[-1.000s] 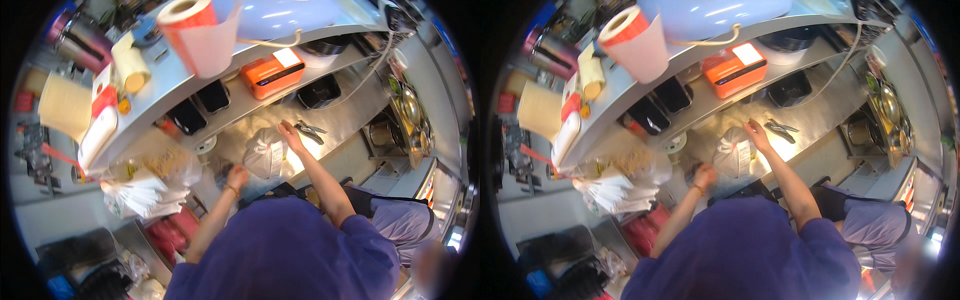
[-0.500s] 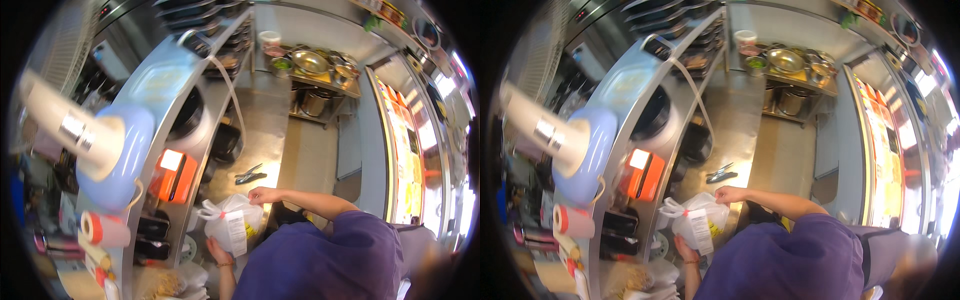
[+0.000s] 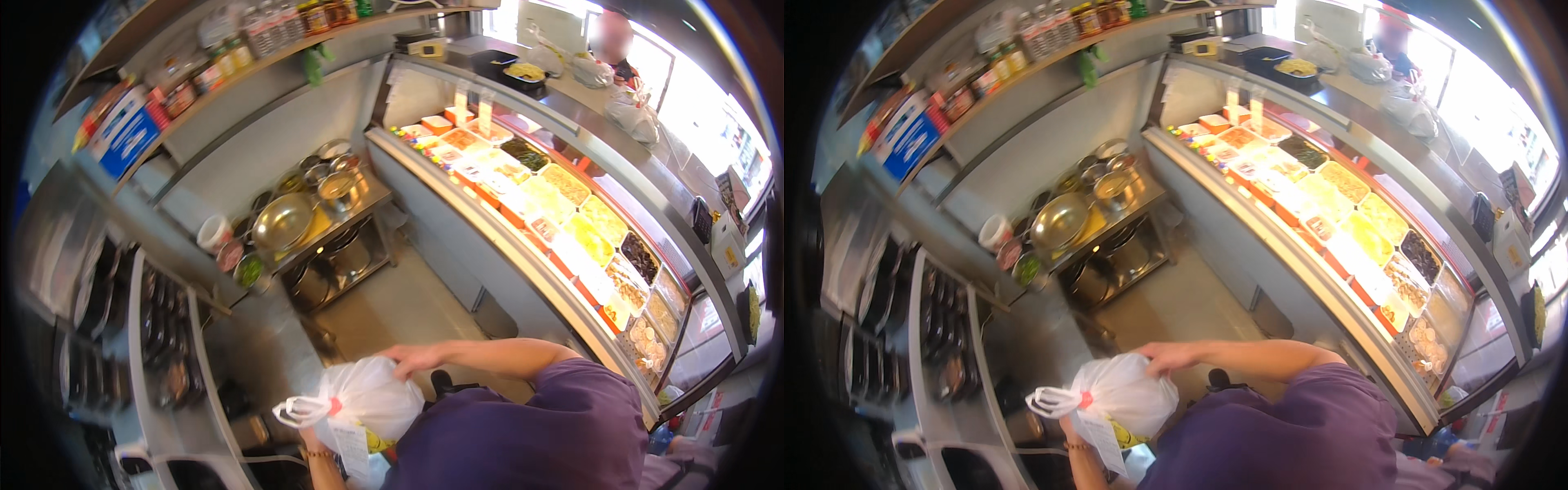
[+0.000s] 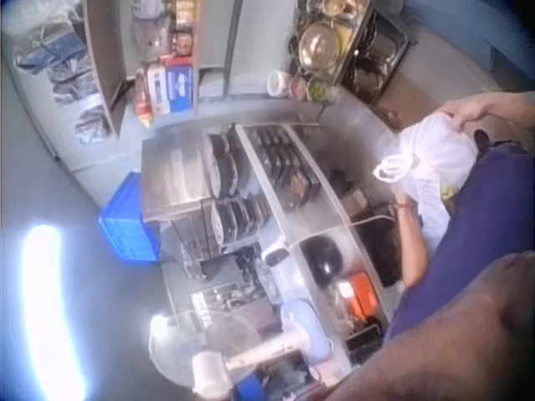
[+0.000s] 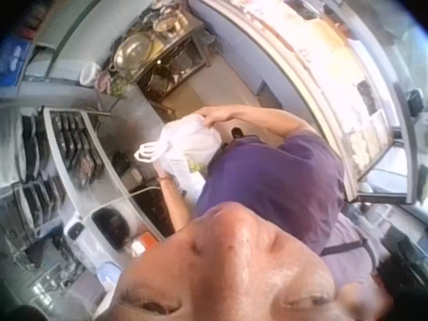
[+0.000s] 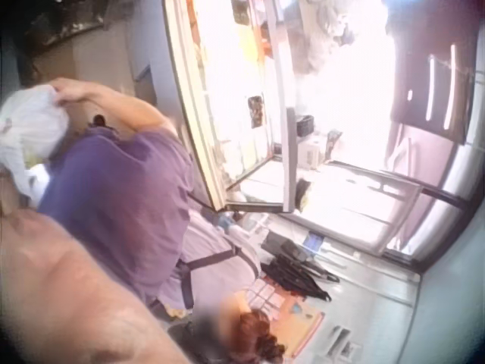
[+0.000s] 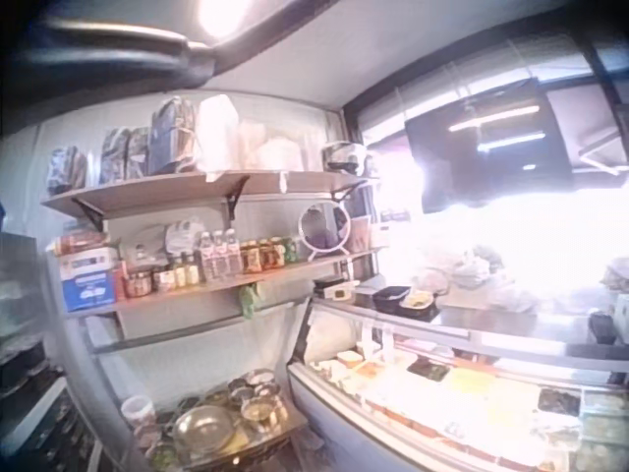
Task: The person assembles food items into a black tray, adding various ingredients from a refrigerated display case. They handle containers, place items into the tray, and adjust the contents before moving the tray to a different location.
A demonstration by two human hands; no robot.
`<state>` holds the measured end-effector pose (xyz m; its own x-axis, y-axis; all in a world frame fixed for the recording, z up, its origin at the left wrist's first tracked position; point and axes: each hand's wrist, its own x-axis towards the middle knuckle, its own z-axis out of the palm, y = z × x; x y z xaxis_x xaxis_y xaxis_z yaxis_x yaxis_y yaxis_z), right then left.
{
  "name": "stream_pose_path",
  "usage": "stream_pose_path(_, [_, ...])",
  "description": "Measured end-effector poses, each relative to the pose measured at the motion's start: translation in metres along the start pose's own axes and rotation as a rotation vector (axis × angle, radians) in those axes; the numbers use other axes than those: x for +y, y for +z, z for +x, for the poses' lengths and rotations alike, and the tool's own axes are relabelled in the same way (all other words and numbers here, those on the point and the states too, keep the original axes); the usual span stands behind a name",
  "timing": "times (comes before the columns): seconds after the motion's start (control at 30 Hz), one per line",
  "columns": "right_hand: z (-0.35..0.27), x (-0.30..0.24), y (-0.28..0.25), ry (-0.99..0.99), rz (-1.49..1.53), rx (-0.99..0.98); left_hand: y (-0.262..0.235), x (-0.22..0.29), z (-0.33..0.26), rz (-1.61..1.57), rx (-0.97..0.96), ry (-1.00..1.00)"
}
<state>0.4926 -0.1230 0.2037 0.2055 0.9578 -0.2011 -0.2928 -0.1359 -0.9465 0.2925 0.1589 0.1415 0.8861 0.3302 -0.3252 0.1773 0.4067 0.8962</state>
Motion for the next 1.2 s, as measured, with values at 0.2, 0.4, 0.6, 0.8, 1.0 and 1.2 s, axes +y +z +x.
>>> stream_pose_path(0.2, [-0.128, -0.037, -0.176, -0.271, 0.388, 0.497, 0.248, 0.084, 0.172, -0.215, -0.446, -0.061])
stream_pose_path(0.4, [-0.306, -0.129, -0.276, -0.853, 0.389, 1.077, 0.324, 0.105, 0.329, 0.128, -0.615, -0.242])
stream_pose_path(0.6, [-0.385, -0.247, -0.414, -1.047, 0.322, 1.648, 0.386, 0.119, 0.487, 0.182, -0.668, -0.22])
stream_pose_path(0.8, [-0.487, -0.267, -0.619, -1.213, 0.557, 2.132, 0.532, 0.193, 0.6, 0.111, -0.907, -0.083])
stream_pose_path(1.0, [-0.476, -0.267, -0.699, -1.064, 0.526, 2.466, 0.69, 0.256, 0.653, 0.245, -1.07, 0.162])
stream_pose_path(1.2, [-0.385, -0.29, -0.662, -0.739, 0.391, 2.461, 0.829, 0.279, 0.706, 0.449, -1.146, 0.161])
